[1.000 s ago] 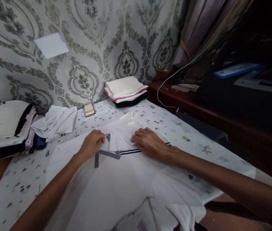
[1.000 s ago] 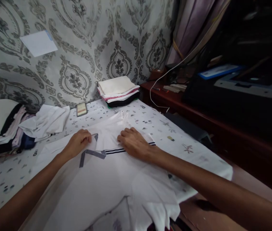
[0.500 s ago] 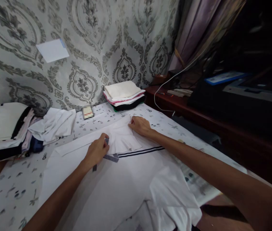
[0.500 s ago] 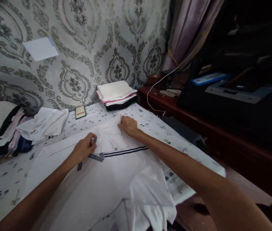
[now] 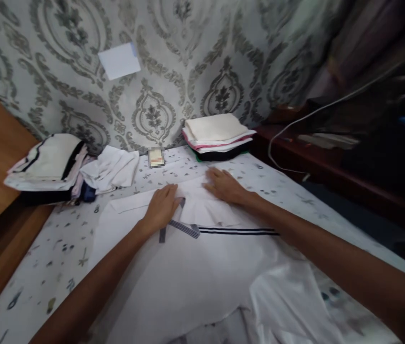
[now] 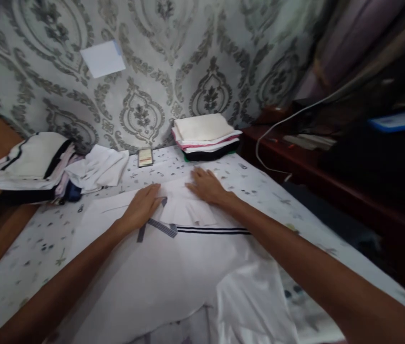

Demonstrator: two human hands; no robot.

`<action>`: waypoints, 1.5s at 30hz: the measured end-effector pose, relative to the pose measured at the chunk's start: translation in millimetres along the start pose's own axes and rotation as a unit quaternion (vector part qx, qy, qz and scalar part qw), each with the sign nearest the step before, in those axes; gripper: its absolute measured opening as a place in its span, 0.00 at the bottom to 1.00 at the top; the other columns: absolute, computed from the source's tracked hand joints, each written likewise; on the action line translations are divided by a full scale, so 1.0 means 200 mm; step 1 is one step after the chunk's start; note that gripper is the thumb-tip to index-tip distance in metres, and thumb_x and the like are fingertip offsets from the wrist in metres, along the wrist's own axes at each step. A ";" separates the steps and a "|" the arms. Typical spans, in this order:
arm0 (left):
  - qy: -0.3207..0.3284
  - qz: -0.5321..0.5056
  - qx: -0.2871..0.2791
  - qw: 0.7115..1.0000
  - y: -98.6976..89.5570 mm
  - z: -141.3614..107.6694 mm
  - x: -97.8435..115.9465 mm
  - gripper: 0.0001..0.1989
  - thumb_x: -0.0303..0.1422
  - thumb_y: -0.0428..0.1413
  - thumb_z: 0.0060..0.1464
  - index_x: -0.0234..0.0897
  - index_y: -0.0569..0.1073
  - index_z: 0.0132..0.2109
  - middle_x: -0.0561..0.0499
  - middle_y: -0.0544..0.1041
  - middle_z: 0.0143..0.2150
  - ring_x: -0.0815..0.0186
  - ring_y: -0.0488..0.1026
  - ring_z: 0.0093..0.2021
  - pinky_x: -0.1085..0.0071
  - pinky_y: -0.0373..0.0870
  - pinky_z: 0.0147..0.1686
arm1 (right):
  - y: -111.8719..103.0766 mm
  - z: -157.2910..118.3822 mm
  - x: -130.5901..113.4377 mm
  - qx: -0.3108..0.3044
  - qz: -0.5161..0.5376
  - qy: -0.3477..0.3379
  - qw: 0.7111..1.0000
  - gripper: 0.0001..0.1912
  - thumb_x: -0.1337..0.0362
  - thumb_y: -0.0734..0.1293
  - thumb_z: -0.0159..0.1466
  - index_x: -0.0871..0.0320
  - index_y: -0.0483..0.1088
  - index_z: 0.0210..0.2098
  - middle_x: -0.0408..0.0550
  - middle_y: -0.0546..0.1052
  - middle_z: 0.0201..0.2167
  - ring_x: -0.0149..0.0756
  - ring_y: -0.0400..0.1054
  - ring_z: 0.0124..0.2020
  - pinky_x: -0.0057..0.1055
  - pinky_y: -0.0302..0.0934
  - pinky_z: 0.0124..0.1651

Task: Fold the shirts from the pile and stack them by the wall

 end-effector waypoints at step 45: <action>0.269 0.099 0.028 0.958 -0.22 -1.22 0.07 0.15 0.47 0.57 0.55 0.44 0.78 0.44 0.50 0.83 0.44 0.56 0.81 0.40 0.65 0.79 0.40 | -0.17 -1.78 -0.40 0.294 0.357 0.467 0.754 0.29 0.39 0.73 0.51 0.54 0.68 0.40 0.49 0.72 0.34 0.42 0.73 0.34 0.35 0.70 0.29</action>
Point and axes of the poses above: each hand's wrist, its own z-axis towards the middle knuckle, its own y-axis out of the palm, x = y × z, the point moved 5 cm from there along z, towards the middle knuckle
